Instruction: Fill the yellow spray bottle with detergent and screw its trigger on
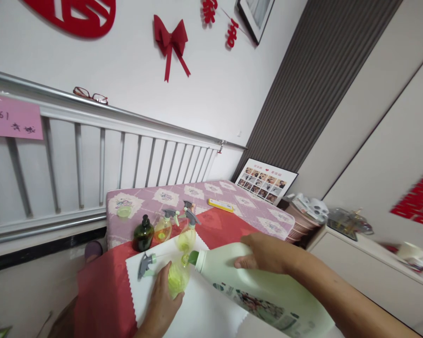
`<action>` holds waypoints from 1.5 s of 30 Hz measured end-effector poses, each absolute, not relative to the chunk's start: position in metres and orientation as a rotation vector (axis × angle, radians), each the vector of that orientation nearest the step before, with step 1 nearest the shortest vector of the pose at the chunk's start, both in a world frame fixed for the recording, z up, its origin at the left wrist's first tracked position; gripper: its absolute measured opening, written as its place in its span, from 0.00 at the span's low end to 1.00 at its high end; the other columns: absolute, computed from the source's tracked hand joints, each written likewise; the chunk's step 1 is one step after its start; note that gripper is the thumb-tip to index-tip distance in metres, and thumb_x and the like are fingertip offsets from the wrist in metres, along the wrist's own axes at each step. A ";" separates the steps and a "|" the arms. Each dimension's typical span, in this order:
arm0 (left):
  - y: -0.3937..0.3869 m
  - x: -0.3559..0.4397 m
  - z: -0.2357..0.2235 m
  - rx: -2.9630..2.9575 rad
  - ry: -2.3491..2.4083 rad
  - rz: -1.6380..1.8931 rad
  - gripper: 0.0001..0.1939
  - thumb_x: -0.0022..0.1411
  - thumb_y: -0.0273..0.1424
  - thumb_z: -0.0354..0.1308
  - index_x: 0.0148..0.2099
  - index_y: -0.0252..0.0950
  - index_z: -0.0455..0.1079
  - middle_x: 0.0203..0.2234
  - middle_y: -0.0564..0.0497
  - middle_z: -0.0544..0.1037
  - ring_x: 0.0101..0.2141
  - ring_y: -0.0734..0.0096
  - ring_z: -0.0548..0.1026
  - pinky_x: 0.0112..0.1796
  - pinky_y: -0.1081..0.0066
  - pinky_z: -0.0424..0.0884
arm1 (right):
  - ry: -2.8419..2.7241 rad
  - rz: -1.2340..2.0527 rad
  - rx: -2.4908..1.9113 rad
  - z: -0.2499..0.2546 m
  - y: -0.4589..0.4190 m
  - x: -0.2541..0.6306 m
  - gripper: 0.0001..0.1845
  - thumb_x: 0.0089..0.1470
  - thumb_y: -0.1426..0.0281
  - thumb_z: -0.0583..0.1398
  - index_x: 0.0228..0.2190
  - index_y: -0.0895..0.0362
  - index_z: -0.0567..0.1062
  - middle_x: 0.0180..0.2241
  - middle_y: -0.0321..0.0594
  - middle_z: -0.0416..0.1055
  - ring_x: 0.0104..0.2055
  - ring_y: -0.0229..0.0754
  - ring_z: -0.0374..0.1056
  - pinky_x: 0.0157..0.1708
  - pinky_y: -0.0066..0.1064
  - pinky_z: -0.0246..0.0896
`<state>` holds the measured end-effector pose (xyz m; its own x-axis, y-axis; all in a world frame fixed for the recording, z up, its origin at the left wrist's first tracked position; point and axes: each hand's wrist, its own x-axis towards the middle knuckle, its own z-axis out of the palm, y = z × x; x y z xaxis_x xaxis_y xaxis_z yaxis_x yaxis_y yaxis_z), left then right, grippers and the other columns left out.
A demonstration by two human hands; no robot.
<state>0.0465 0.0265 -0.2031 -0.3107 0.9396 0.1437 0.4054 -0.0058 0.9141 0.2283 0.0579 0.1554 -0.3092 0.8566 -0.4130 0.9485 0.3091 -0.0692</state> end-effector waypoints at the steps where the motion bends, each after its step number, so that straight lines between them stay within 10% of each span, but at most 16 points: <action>1: 0.026 0.046 -0.203 1.393 1.743 1.298 0.43 0.50 0.27 0.55 0.68 0.30 0.49 0.66 0.36 0.63 0.67 0.53 0.60 0.66 0.58 0.57 | 2.288 -0.430 1.627 0.155 0.059 0.229 0.19 0.52 0.54 0.62 0.37 0.58 0.75 0.43 0.51 0.81 0.46 0.58 0.76 0.39 0.36 0.68; 45: 0.024 0.046 -0.201 1.392 1.746 1.286 0.44 0.50 0.28 0.56 0.69 0.29 0.48 0.67 0.35 0.62 0.68 0.52 0.59 0.66 0.58 0.57 | 2.291 -0.414 1.624 0.155 0.057 0.230 0.19 0.52 0.53 0.62 0.36 0.56 0.74 0.44 0.51 0.80 0.46 0.58 0.75 0.41 0.39 0.67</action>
